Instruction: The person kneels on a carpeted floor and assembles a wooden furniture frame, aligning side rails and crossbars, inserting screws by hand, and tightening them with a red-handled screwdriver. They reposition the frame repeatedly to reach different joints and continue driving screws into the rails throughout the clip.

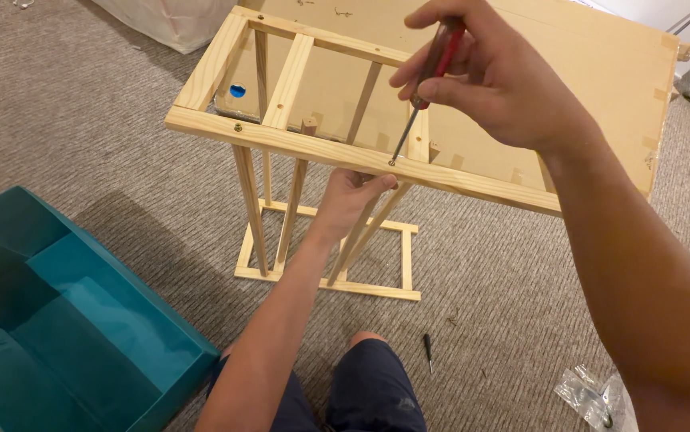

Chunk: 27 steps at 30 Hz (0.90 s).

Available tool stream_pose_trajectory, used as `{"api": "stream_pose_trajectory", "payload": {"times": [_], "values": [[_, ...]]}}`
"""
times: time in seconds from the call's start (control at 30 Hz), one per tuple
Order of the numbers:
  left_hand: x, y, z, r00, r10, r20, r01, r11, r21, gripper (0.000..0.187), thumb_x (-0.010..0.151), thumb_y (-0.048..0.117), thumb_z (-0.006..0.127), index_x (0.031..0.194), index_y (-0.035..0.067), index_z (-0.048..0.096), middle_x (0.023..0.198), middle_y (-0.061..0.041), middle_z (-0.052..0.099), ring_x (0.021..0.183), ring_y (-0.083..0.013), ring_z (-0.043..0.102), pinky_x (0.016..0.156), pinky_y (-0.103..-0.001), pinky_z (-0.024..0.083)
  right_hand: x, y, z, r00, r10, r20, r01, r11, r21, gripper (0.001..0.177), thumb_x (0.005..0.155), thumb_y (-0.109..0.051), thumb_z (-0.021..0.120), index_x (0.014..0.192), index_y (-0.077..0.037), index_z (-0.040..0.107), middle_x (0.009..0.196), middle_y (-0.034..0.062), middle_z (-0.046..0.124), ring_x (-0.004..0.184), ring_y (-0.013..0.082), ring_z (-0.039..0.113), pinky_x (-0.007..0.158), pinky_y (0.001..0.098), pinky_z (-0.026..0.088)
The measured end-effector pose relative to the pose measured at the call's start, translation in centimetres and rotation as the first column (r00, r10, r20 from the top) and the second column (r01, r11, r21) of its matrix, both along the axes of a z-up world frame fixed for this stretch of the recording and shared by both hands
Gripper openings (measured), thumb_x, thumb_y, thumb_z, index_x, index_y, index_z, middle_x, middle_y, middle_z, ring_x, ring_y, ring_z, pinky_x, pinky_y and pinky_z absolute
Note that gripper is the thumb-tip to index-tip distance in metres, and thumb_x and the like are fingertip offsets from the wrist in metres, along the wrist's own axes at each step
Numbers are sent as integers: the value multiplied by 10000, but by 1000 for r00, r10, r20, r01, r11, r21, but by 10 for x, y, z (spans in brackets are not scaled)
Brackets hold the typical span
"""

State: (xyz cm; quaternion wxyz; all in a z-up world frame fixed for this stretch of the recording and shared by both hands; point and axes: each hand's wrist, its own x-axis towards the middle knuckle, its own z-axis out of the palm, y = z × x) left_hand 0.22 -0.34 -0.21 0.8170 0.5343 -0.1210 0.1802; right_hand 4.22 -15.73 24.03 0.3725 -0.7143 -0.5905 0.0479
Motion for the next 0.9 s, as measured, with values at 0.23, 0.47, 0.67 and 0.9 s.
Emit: {"api": "stream_pose_trajectory", "payload": {"times": [0.23,0.47,0.67,0.9], "values": [[3,-5,-2,994,-9,105,13,999,-42,304,950,68,757,1229,11,648,1140,-69,708,1074,-150,675,1001,-342,568,-21,8,4,877,-234,419,229,971,63,430,1015,-31,800,1372,-17,559,1051,101,759,1053,209,766,916,333,623],[3,-3,-1,999,-5,46,6,999,-33,282,942,103,761,1201,16,691,1105,-62,743,1052,-161,693,976,-342,571,-26,7,11,978,-183,-101,198,967,160,335,918,-49,687,1235,-7,588,1042,63,718,988,146,731,900,276,637],[4,-3,-2,999,3,51,-2,1000,-10,286,931,123,772,1195,32,711,1095,-58,747,1043,-162,691,976,-353,565,-23,9,7,850,-352,392,316,936,156,309,982,-58,827,1066,77,563,971,174,685,873,219,754,764,310,655],[2,-2,0,1000,10,28,-9,1000,-21,280,920,123,771,1177,28,714,1104,-55,752,1057,-157,698,975,-353,564,-21,6,17,994,43,99,-44,999,12,420,999,32,565,1406,34,460,1359,135,576,1216,207,653,946,310,593]]}}
